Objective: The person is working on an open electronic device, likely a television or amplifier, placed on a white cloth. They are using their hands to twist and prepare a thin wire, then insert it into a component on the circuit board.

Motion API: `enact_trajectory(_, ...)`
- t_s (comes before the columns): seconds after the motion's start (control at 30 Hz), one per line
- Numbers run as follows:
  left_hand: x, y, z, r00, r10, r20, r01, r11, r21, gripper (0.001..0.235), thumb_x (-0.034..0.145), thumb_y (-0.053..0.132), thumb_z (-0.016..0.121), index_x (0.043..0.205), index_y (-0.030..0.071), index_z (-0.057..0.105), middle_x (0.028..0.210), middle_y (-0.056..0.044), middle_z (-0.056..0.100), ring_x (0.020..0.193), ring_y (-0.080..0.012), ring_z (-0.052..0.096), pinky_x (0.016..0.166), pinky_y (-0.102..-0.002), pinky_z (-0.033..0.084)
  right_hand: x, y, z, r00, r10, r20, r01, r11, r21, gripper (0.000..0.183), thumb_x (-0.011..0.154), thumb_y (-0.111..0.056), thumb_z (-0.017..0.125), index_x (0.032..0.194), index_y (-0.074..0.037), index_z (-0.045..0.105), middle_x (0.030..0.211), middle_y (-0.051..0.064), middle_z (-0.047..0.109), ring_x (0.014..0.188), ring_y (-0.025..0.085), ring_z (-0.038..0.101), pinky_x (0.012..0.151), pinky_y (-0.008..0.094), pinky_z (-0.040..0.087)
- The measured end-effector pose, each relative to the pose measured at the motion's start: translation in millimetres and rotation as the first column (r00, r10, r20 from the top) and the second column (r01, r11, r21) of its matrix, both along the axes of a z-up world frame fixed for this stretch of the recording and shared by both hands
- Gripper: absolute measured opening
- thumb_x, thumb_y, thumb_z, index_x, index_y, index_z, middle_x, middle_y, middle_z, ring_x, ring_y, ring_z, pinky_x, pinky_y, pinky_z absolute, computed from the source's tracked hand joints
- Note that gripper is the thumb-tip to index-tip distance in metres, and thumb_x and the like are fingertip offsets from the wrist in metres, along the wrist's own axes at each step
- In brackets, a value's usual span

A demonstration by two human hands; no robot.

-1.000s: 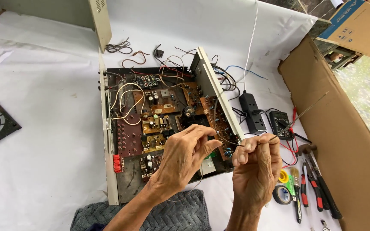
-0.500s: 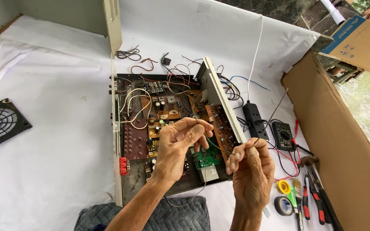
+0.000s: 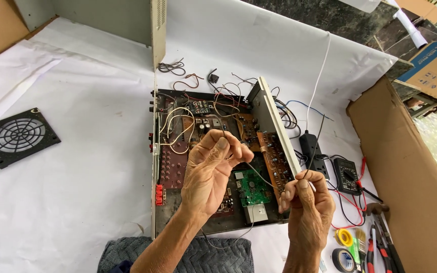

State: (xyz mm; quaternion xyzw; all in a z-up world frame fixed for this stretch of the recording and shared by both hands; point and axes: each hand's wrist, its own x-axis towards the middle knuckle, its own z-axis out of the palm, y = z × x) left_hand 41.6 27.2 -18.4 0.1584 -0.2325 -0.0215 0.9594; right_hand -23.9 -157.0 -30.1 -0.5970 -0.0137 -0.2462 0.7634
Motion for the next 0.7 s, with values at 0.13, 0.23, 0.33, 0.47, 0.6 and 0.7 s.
enact_trajectory(0.13,-0.7,4.2,0.4,0.999,-0.013,-0.042,0.010,0.998,-0.057,0.012,0.106,0.012,0.063,0.110,0.002,0.067,0.087,-0.009,0.063,0.076,-0.0203,0.061,0.073,-0.034,0.057,2.7,-3.7,-1.5,1.000,-0.004,0.028,0.004,1.000,-0.006,0.018,0.104,-0.024,0.063,0.104,-0.007,0.056,0.062,0.000,0.049,0.053,0.008,0.046,0.044,0.022,0.041)
enact_trajectory(0.23,-3.6,6.2,1.0,0.999,0.014,-0.048,-0.013,1.000,0.015,0.010,0.106,0.013,0.063,0.109,0.004,0.066,0.087,-0.009,0.063,0.070,-0.0214,0.064,0.062,-0.029,0.051,1.1,0.7,4.3,0.997,-0.029,0.078,0.033,0.998,-0.060,0.018,0.104,-0.022,0.062,0.107,-0.005,0.056,0.059,-0.001,0.048,0.053,0.011,0.050,0.049,0.023,0.048)
enact_trajectory(0.33,-0.4,11.4,2.3,0.997,0.074,-0.039,-0.071,0.995,0.068,0.010,0.105,0.010,0.064,0.110,0.003,0.069,0.096,-0.009,0.067,0.074,-0.0203,0.065,0.065,-0.030,0.050,-0.9,-7.4,2.4,0.993,-0.055,0.105,0.066,0.993,-0.100,0.017,0.107,-0.026,0.059,0.108,-0.009,0.058,0.063,-0.001,0.052,0.067,0.013,0.054,0.076,0.029,0.050)
enact_trajectory(0.47,-2.9,6.8,-1.9,0.993,0.117,-0.008,-0.116,0.989,0.088,0.013,0.104,0.008,0.067,0.115,0.003,0.070,0.109,-0.009,0.072,0.075,-0.0187,0.066,0.063,-0.028,0.052,-2.4,-26.5,1.7,0.978,0.098,0.183,-0.124,0.983,0.133,0.008,0.107,-0.009,0.059,0.114,-0.008,0.064,0.080,0.004,0.069,0.081,0.019,0.070,0.087,0.037,0.061)
enact_trajectory(0.6,-6.8,-1.0,-2.6,0.958,0.270,0.101,-0.287,0.923,0.257,0.012,0.103,0.006,0.068,0.113,0.003,0.073,0.101,-0.003,0.068,0.063,-0.0122,0.056,0.051,-0.022,0.045,-5.5,-21.3,12.4,0.984,-0.005,0.178,-0.063,0.926,0.373,0.023,0.099,-0.002,0.063,0.120,-0.009,0.057,0.085,0.003,0.063,0.085,0.021,0.065,0.091,0.039,0.058)
enact_trajectory(0.7,-13.8,-6.7,1.4,0.917,0.349,0.190,-0.398,0.824,0.403,0.007,0.100,0.004,0.069,0.106,0.002,0.074,0.090,-0.001,0.061,0.066,-0.0094,0.052,0.054,-0.019,0.044,-5.8,-21.9,11.8,0.967,0.044,0.250,-0.144,0.906,0.398,0.021,0.102,-0.002,0.062,0.121,-0.008,0.058,0.084,0.003,0.065,0.080,0.018,0.066,0.081,0.036,0.061)
